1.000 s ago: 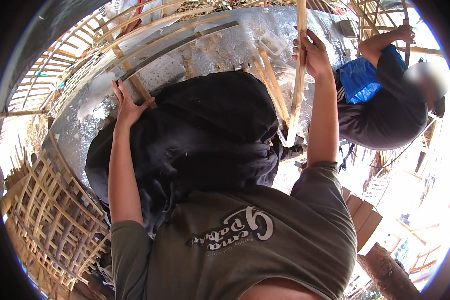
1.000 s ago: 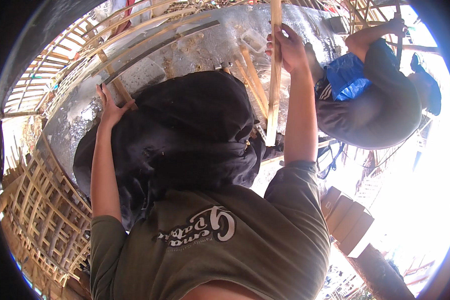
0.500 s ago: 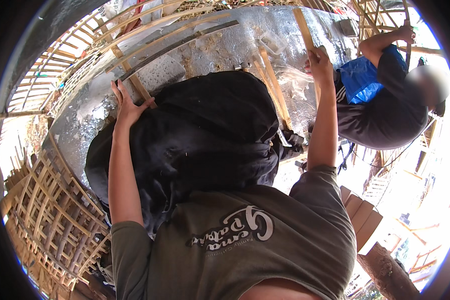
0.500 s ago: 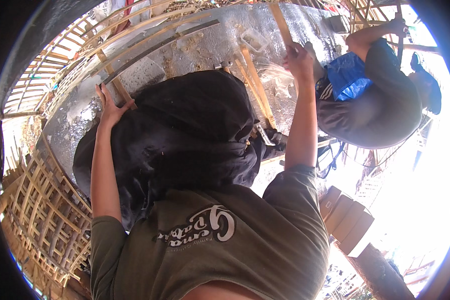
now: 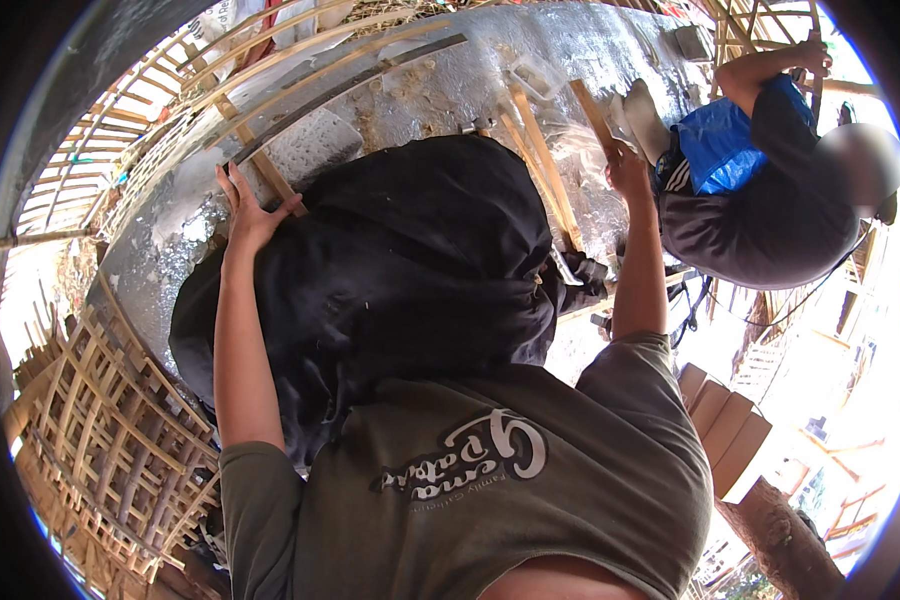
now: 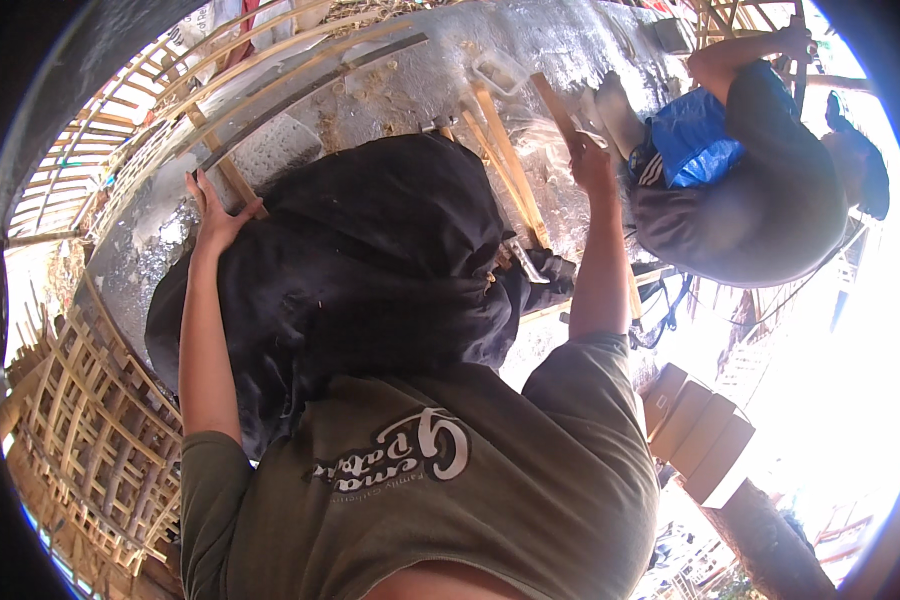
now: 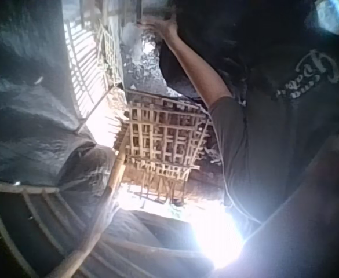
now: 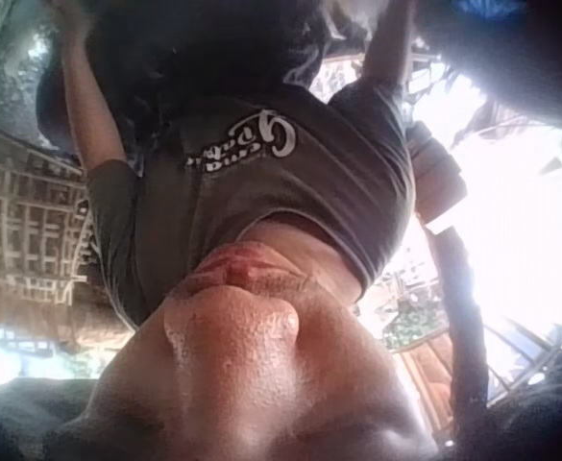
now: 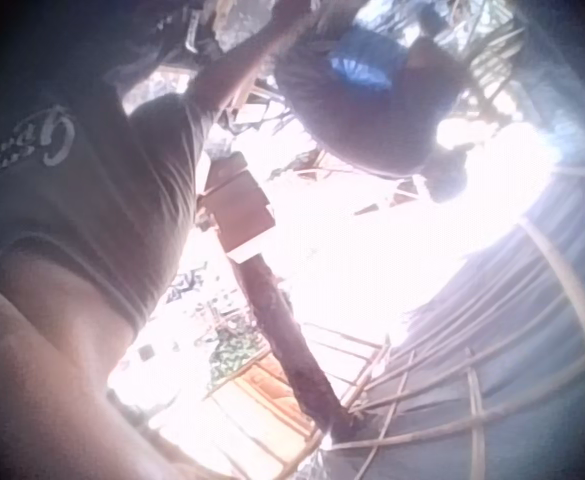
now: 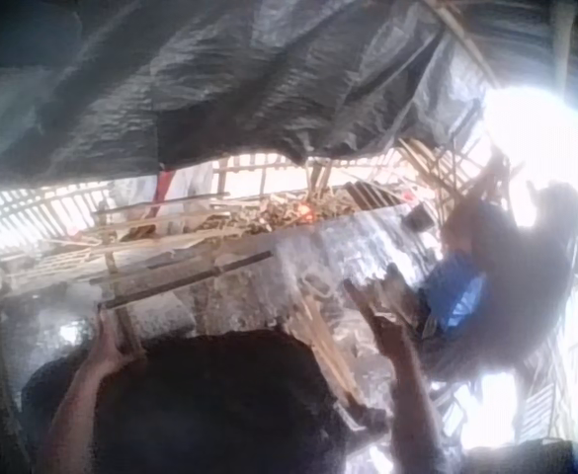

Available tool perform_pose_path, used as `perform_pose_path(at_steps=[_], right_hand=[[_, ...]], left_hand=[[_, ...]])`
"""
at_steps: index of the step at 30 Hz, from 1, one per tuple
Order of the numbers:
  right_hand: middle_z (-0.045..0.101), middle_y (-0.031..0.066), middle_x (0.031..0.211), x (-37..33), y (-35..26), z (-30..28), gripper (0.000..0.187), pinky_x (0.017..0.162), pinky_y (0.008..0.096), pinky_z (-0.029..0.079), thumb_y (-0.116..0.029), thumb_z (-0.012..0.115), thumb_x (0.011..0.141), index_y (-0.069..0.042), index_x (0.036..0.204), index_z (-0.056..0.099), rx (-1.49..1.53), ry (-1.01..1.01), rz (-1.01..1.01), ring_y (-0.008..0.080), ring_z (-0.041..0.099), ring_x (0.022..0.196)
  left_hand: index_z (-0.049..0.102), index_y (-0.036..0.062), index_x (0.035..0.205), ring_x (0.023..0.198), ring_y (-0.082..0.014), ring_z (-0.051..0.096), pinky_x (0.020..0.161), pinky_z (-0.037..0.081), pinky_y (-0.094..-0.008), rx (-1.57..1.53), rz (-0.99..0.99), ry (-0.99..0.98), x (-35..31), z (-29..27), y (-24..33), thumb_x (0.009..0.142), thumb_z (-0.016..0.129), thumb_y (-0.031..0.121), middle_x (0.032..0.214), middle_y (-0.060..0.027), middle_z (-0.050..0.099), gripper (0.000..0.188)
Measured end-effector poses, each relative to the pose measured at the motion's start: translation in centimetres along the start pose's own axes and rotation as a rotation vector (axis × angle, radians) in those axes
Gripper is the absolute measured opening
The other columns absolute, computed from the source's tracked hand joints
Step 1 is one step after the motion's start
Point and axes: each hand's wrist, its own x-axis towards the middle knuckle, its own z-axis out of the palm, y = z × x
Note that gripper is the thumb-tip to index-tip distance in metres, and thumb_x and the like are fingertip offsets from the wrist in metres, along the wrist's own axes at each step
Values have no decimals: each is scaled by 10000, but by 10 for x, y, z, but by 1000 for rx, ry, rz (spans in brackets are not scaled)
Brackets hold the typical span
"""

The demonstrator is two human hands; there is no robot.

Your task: The person secures thin wooden strips to a curved roof framework using a hammer and nails. They position each strip, hold it in place, and drive nails through the wood into the underlying structure. A black plastic sheet is draped over part of the framework during the process.

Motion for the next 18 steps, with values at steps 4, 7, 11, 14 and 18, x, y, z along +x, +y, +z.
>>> perform_pose_path(at_steps=[4,7,11,14,18], right_hand=[[674,231,1173,-32,-30,18,485,909,502,541,-323,662,977,-119,1403,557,-596,358,-91,389,656,1070],[639,222,1228,-43,-41,34,590,984,511,514,-386,726,915,-67,1380,553,-444,318,-210,409,615,1146],[666,205,1214,-72,-76,73,546,987,504,524,-416,765,878,-142,1321,600,-508,-216,73,395,631,1182],[703,213,1138,-71,-53,90,514,924,531,541,-377,797,855,-147,1272,603,-354,-159,160,412,680,1088],[724,197,1090,-66,-43,86,445,871,516,552,-329,799,861,-132,1206,597,-294,-128,107,405,696,1055]], left_hand=[[-109,-11,1598,1573,-399,-4,1265,188,-457,33,-12,-19,-1,-4,0,688,897,584,1648,-279,-215,1481],[-94,-1,1605,1572,-410,8,1263,191,-460,-1,-19,-22,0,-4,2,675,890,615,1658,-277,-189,1487],[-86,3,1609,1571,-417,18,1262,191,-462,19,0,21,-1,-1,-6,663,886,635,1664,-275,-176,1496],[-83,3,1610,1571,-416,14,1263,189,-465,19,-46,-35,1,-4,2,656,881,653,1665,-273,-175,1504],[-79,4,1611,1571,-419,13,1262,187,-468,12,-13,1,1,-2,1,651,877,665,1666,-275,-168,1507]])
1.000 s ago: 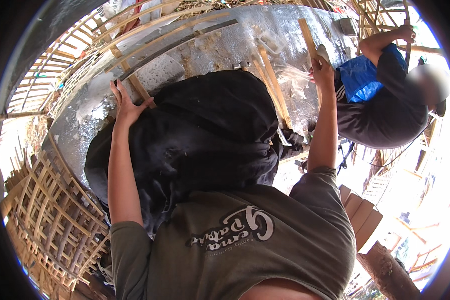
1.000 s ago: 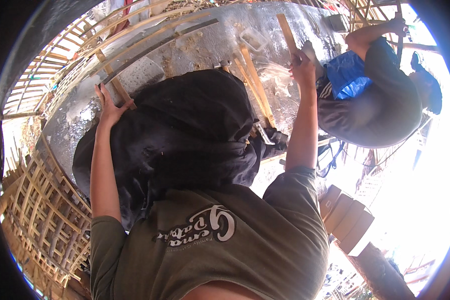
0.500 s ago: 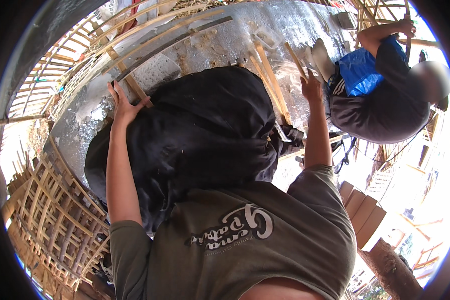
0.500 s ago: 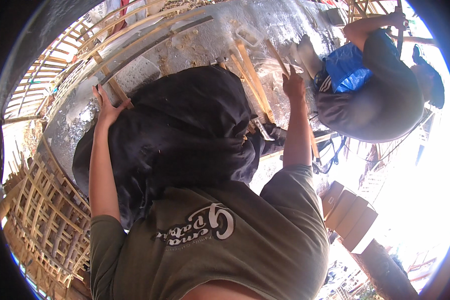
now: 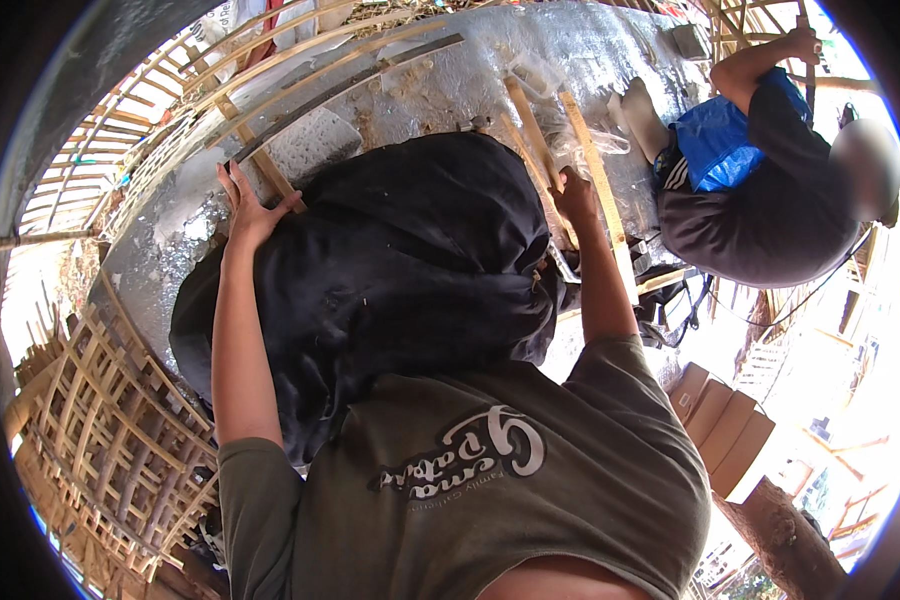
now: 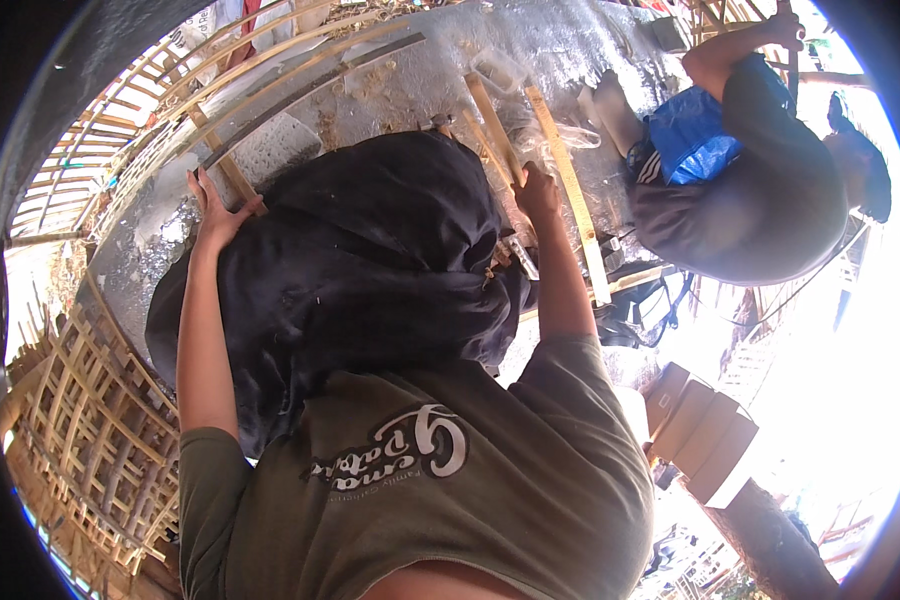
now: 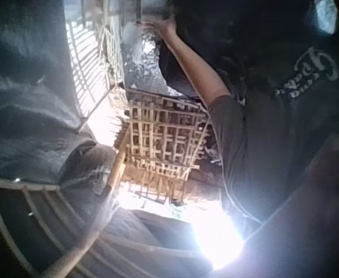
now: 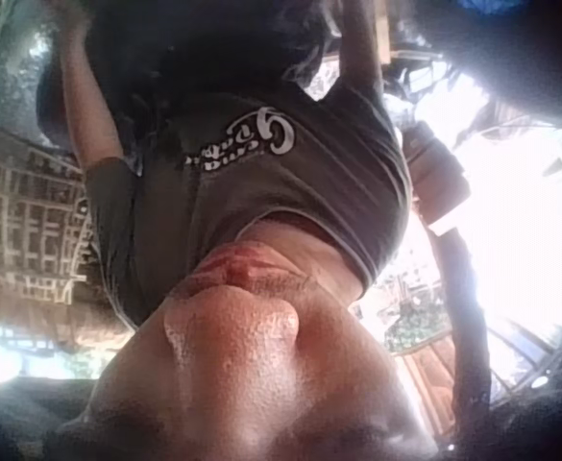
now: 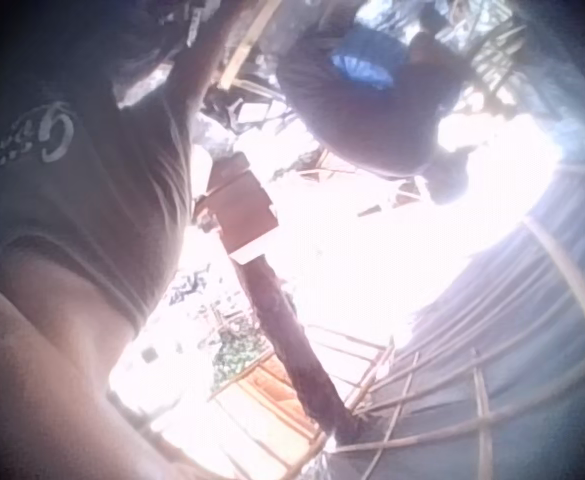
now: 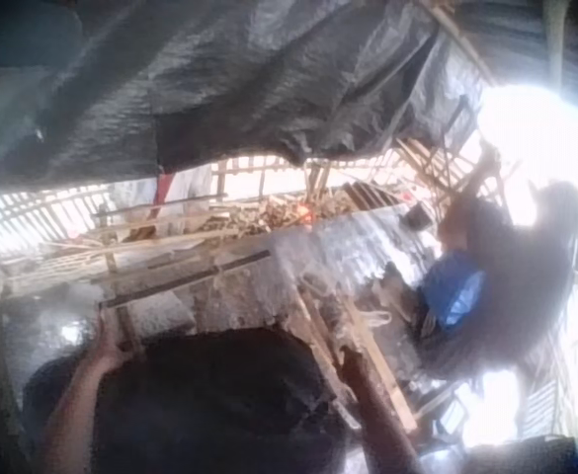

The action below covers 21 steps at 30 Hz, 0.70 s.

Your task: The person secures thin wooden strips to a curved roof framework using a hammer and nails. They position each strip, hold it in place, and drive nails through the wood into the underlying structure. A black plastic sheet is draped over part of the framework during the process.

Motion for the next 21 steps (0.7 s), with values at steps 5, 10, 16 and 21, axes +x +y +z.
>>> perform_pose_path(at_steps=[5,10,16,21], right_hand=[[751,191,988,4,7,-35,389,812,444,574,-307,777,892,-133,1199,615,361,104,-156,370,742,942],[775,95,882,17,-6,-117,379,680,334,575,-286,751,934,-99,1256,682,605,415,-304,192,764,766],[759,107,901,34,-21,-188,431,657,292,554,-286,759,941,-28,1277,675,742,384,-126,157,748,770],[758,86,914,31,-37,-194,391,662,286,554,-267,745,949,-36,1259,685,729,331,-155,154,754,777]], left_hand=[[-73,1,1610,1571,-417,16,1262,188,-463,15,16,16,0,3,-5,656,873,668,1665,-276,-168,1500],[-75,-4,1608,1573,-410,3,1263,183,-458,4,-4,-13,0,3,-4,659,866,676,1664,-276,-177,1500],[-82,0,1608,1571,-416,17,1261,190,-460,33,19,10,2,5,-8,657,869,673,1660,-280,-187,1504],[-88,-16,1601,1569,-418,-20,1265,170,-459,-11,12,-21,1,1,0,675,866,659,1652,-288,-194,1491]])
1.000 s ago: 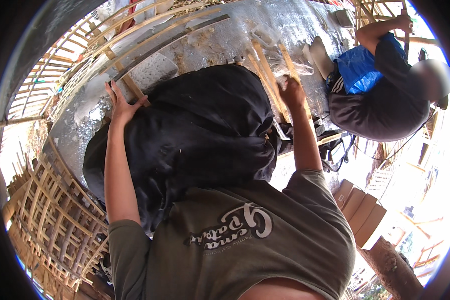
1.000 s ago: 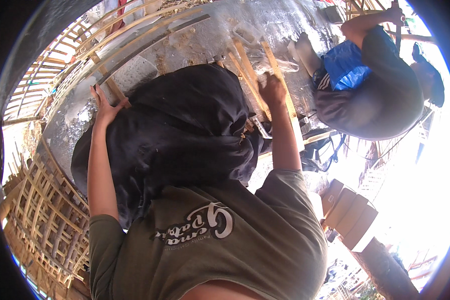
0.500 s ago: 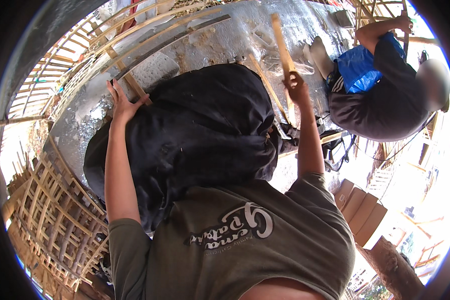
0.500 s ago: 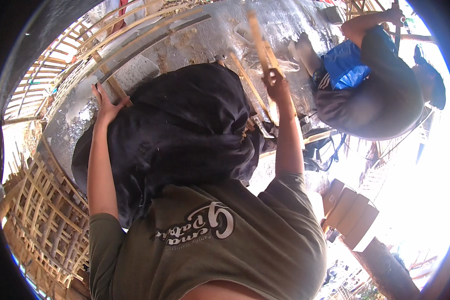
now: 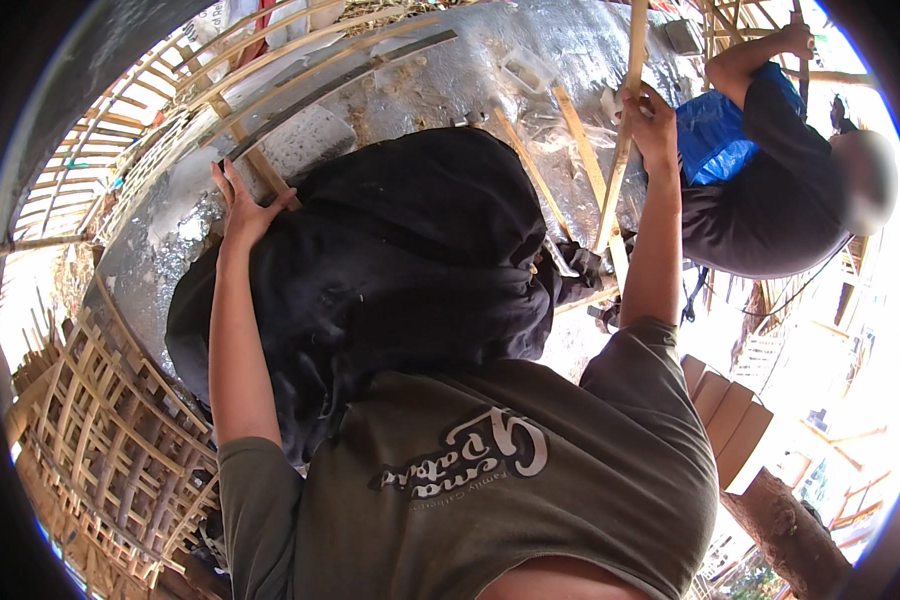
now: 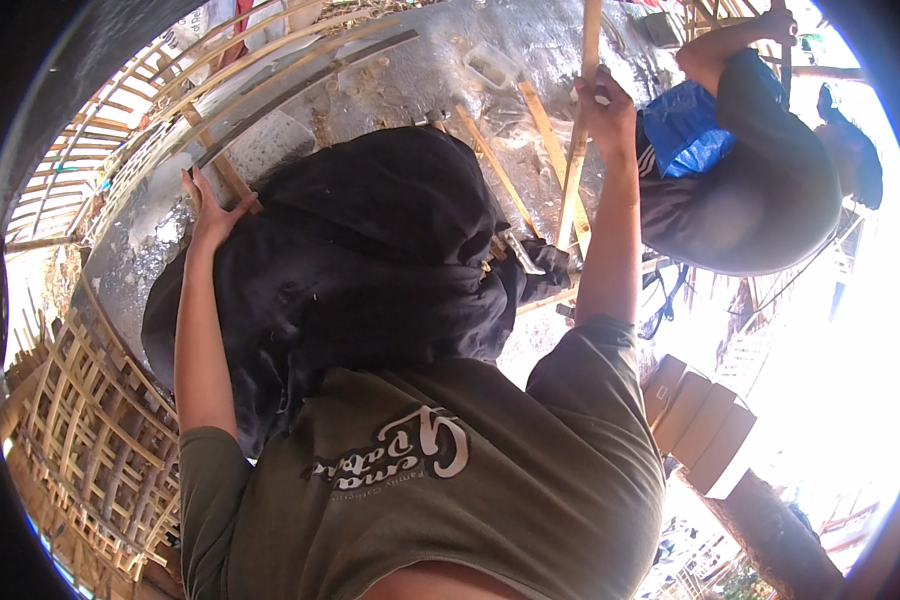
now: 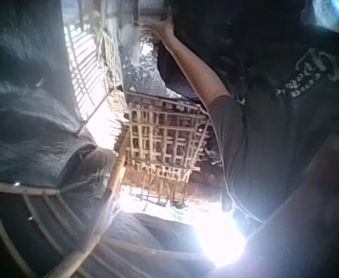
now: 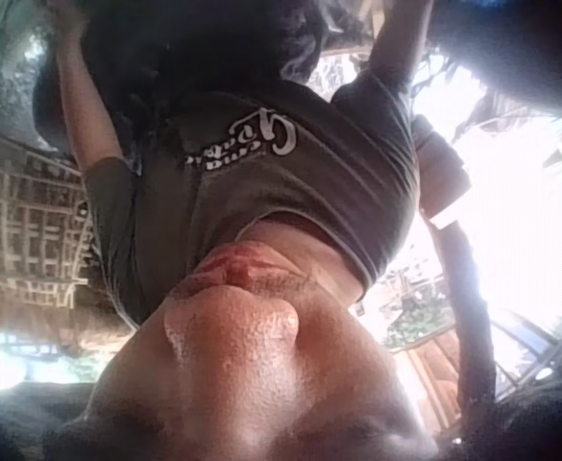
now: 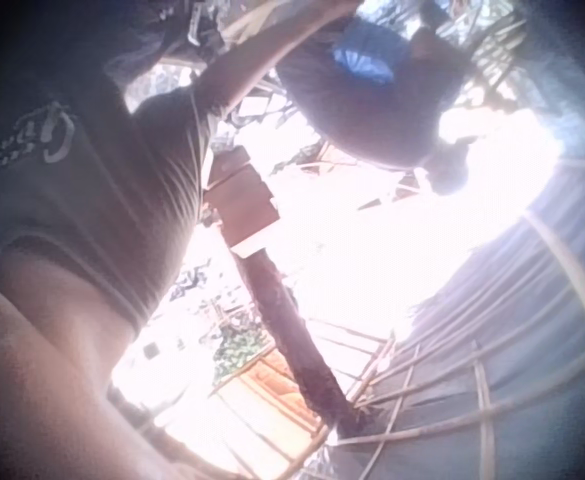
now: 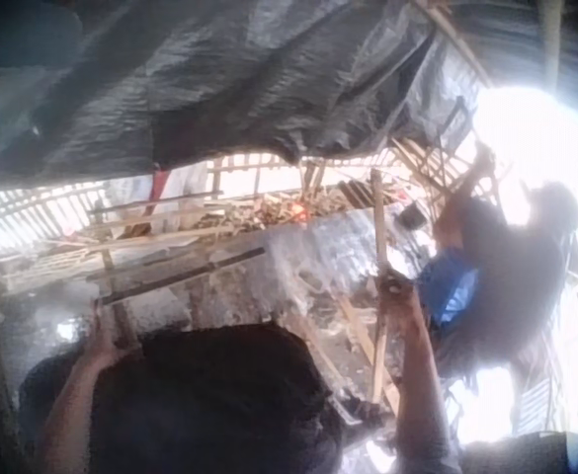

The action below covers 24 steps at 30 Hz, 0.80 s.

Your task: The person secures thin wooden strips to a curved roof framework using a hammer and nails. They position each strip, hold it in place, and drive nails through the wood into the underlying structure. A black plastic sheet is draped over part of the framework during the process.

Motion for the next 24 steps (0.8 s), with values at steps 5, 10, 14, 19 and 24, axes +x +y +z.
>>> perform_pose_path(at_steps=[5,10,14,19,24], right_hand=[[752,107,971,4,14,25,385,687,302,564,-224,687,1005,-7,1321,646,-287,-160,-204,154,749,814],[715,189,1066,-5,-30,73,375,836,436,544,-95,683,950,-58,1320,638,-535,-291,-556,383,697,975],[676,142,1092,1,-50,112,365,830,496,547,-126,614,974,-159,1337,626,-527,-502,-678,395,677,996],[642,140,1084,-7,-94,174,370,866,485,549,-132,552,998,-165,1361,611,-697,-651,-748,386,668,1016],[641,112,1107,-12,-108,231,364,913,454,530,-173,572,1008,-179,1370,608,-741,-788,-827,336,667,1070]], left_hand=[[-75,23,1616,1570,-422,22,1259,197,-472,-17,-19,21,0,3,-2,650,871,675,1675,-248,-165,1501],[-68,15,1616,1574,-407,-7,1269,160,-486,24,-24,40,-5,-2,2,644,864,689,1676,-246,-169,1506],[-88,44,1621,1563,-450,-3,1269,148,-513,-17,-54,6,-5,-4,7,637,862,698,1676,-241,-181,1516],[-87,58,1624,1551,-484,29,1263,175,-529,-18,-123,-34,-6,-5,9,639,853,708,1684,-222,-175,1508],[-55,29,1623,1540,-506,74,1254,214,-532,7,-46,55,-10,-2,2,631,855,709,1693,-202,-153,1508]])
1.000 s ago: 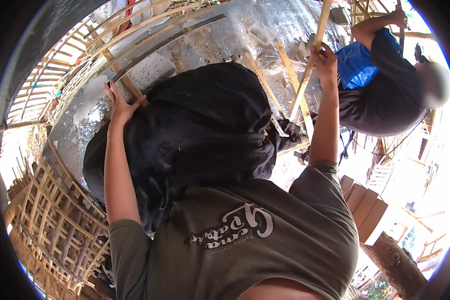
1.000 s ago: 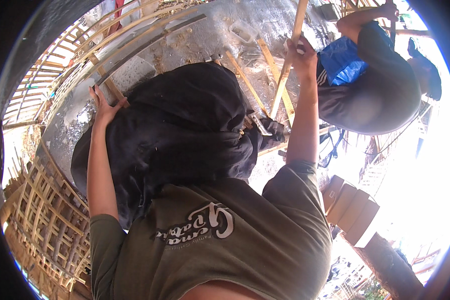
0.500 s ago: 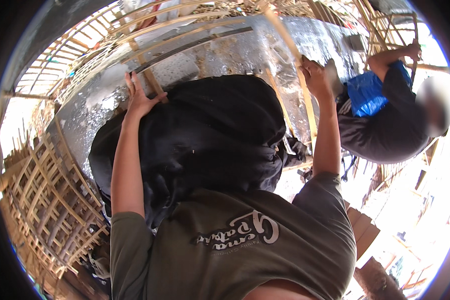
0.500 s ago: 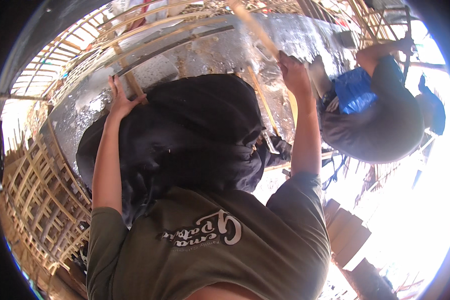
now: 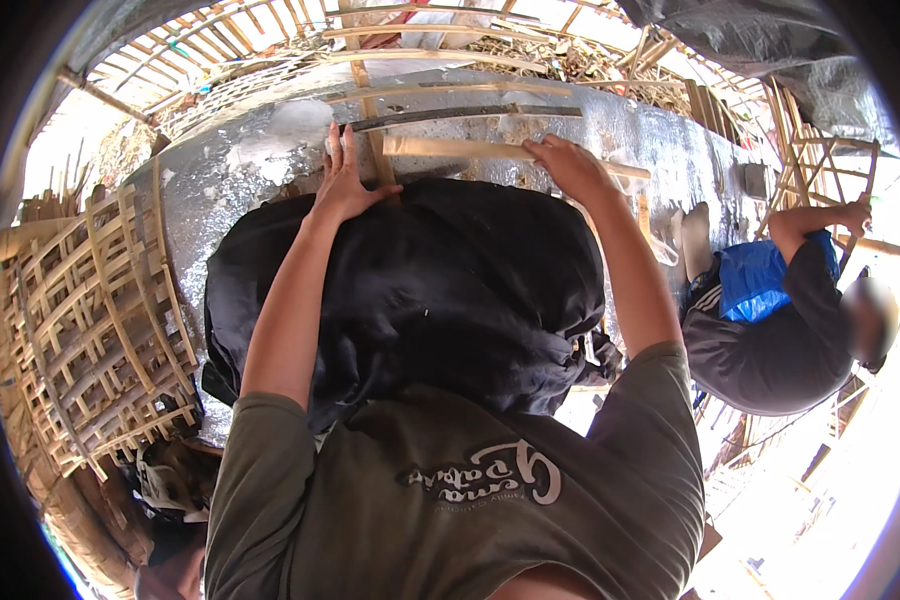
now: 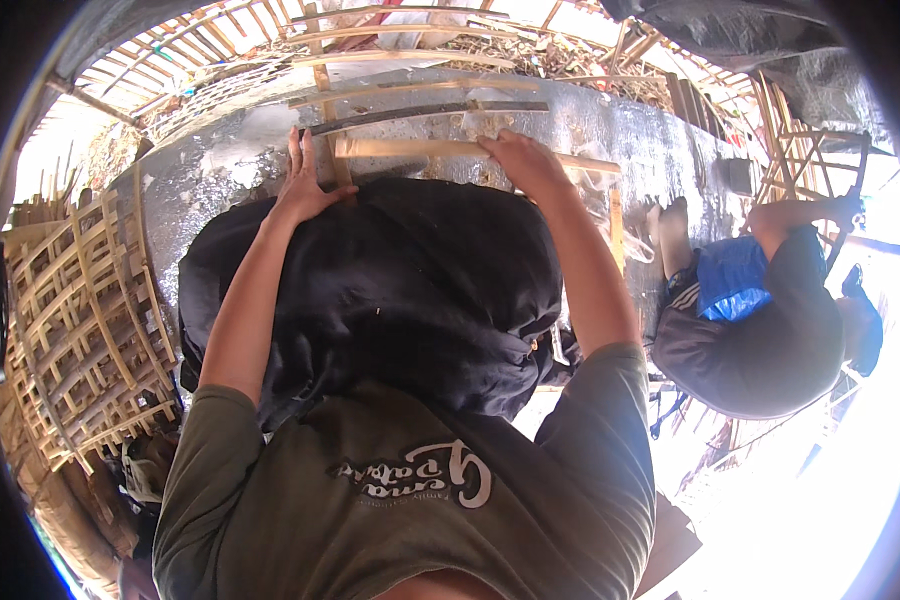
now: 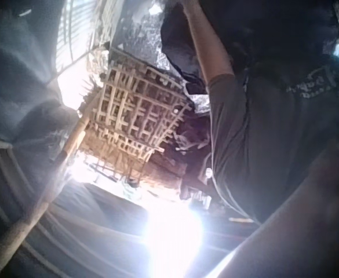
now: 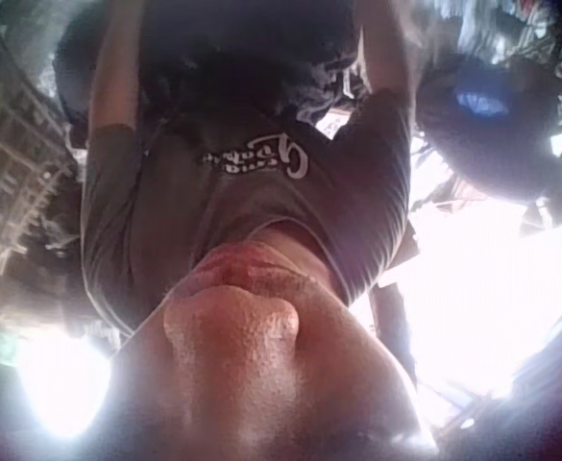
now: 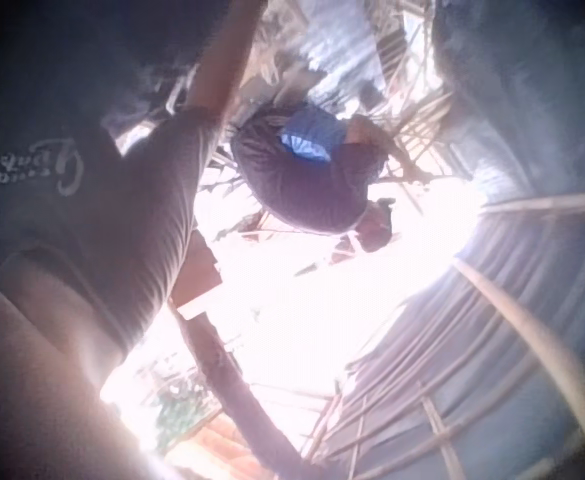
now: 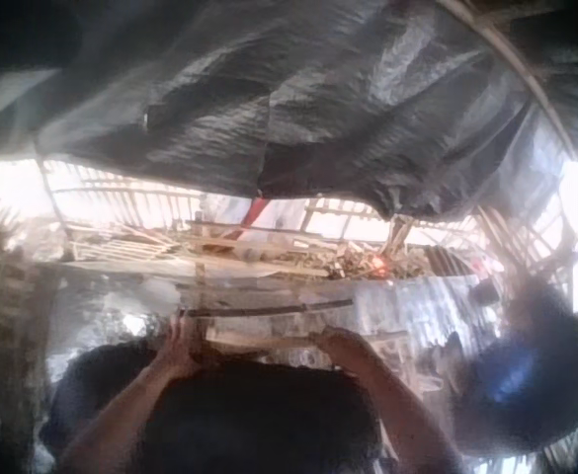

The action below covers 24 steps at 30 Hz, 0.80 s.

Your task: The person secures thin wooden strips to a curved roof framework using a hammer and nails. They position each strip, hold it in place, and drive nails through the wood into the underlying structure. A black plastic sheet is draped over part of the framework during the process.

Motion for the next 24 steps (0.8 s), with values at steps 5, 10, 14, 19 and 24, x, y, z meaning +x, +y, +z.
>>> perform_pose_path(at_steps=[5,10,14,19,24], right_hand=[[628,122,1077,26,-17,21,369,897,454,537,-114,571,987,-195,1344,621,-55,-46,-93,336,665,1061],[623,123,1079,39,-18,48,598,881,445,550,24,529,951,-282,1464,529,-115,25,-151,323,667,1062],[620,116,1100,41,-36,37,819,959,473,530,88,502,918,-411,1558,387,-179,-67,-121,314,663,1104],[614,117,1138,39,-33,44,891,1071,587,426,133,467,896,-454,1559,366,-190,-45,-86,313,649,1147],[616,119,1157,39,-30,49,896,1074,611,412,146,450,892,-449,1558,373,-176,-39,-95,313,647,1155]], left_hand=[[-48,24,1623,1537,-504,95,1254,223,-530,0,-9,-3,-3,-4,7,625,860,705,1696,-212,-117,1511],[-34,78,1636,1535,-506,103,1250,233,-534,1,-36,1,-4,-4,10,623,853,716,1705,-185,-99,1489],[-29,88,1638,1529,-514,123,1239,250,-543,2,-14,50,-10,-2,4,626,852,713,1707,-182,-89,1481],[-20,76,1637,1527,-507,146,1230,264,-549,10,-6,49,-7,1,7,633,853,706,1707,-186,-77,1472],[5,63,1635,1521,-516,155,1224,275,-559,-21,26,77,-7,1,5,636,866,681,1706,-187,-69,1456]])
